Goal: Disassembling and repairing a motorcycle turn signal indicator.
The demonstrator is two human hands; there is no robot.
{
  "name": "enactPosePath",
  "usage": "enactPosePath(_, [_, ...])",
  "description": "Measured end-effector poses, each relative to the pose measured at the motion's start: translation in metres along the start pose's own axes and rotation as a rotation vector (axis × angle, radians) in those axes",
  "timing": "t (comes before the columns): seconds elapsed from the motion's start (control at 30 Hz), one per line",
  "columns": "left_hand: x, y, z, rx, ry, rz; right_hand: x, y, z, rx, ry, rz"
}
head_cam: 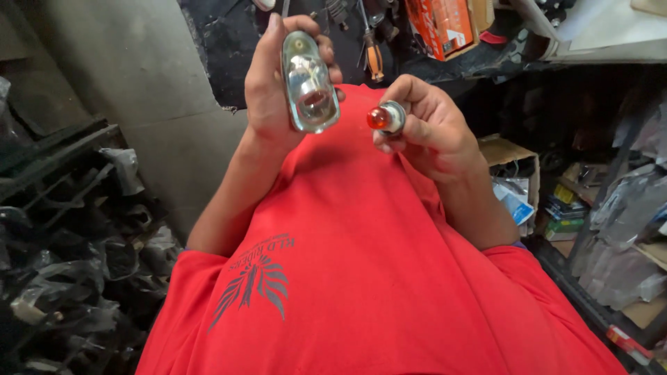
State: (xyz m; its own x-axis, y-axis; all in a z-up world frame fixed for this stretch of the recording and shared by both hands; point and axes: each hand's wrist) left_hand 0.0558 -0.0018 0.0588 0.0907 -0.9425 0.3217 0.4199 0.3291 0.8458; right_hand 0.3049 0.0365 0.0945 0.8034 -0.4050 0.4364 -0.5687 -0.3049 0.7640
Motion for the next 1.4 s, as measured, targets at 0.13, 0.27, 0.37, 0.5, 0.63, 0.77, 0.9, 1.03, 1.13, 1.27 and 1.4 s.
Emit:
enactPosePath(0.13, [0.005,0.025,-0.004,0.035,-0.016,-0.037,0.016,0.008,-0.013,-0.086,0.0,-0.036])
enactPosePath(0.27, [0.005,0.039,-0.013,0.055,0.016,-0.037,0.022,0.01,-0.026,-0.07,0.036,-0.045])
enactPosePath(0.37, [0.011,0.039,-0.022,0.066,0.056,0.006,0.022,0.003,-0.028,-0.104,0.092,-0.086])
enactPosePath(0.5, [0.024,0.036,-0.031,0.109,0.14,0.034,0.022,0.0,-0.033,-0.147,0.159,-0.153])
enactPosePath(0.63, [0.03,0.03,-0.032,0.139,0.183,0.123,0.014,0.011,-0.043,-0.125,0.178,-0.12])
enactPosePath(0.77, [0.026,0.028,-0.029,0.126,0.222,0.147,0.0,0.003,-0.05,-0.042,0.209,-0.087])
enactPosePath(0.9, [0.011,0.028,-0.027,0.214,0.254,0.114,-0.025,-0.006,-0.051,0.091,0.18,-0.033])
enactPosePath(1.03, [0.003,0.028,-0.029,0.285,0.226,0.086,-0.088,-0.056,-0.034,0.606,0.0,0.171])
enactPosePath(1.13, [-0.002,0.019,-0.04,0.297,0.206,0.098,-0.146,-0.151,0.011,0.86,0.096,0.332])
enactPosePath(1.27, [-0.004,0.012,-0.048,0.283,0.25,0.125,-0.175,-0.2,0.048,1.108,0.198,0.456])
enactPosePath(1.4, [-0.002,0.013,-0.045,0.272,0.262,0.263,-0.18,-0.193,0.053,1.482,0.078,0.409])
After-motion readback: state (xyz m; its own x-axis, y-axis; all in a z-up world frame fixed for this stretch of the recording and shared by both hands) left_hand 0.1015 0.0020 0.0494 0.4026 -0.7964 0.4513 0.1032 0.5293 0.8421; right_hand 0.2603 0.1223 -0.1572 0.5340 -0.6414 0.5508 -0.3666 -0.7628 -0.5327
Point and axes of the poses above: each hand's wrist, its own x-axis away from the middle knuckle, its own y-axis out of the palm, z = x × y, and after that the axes turned 10 degrees about y, right-handed
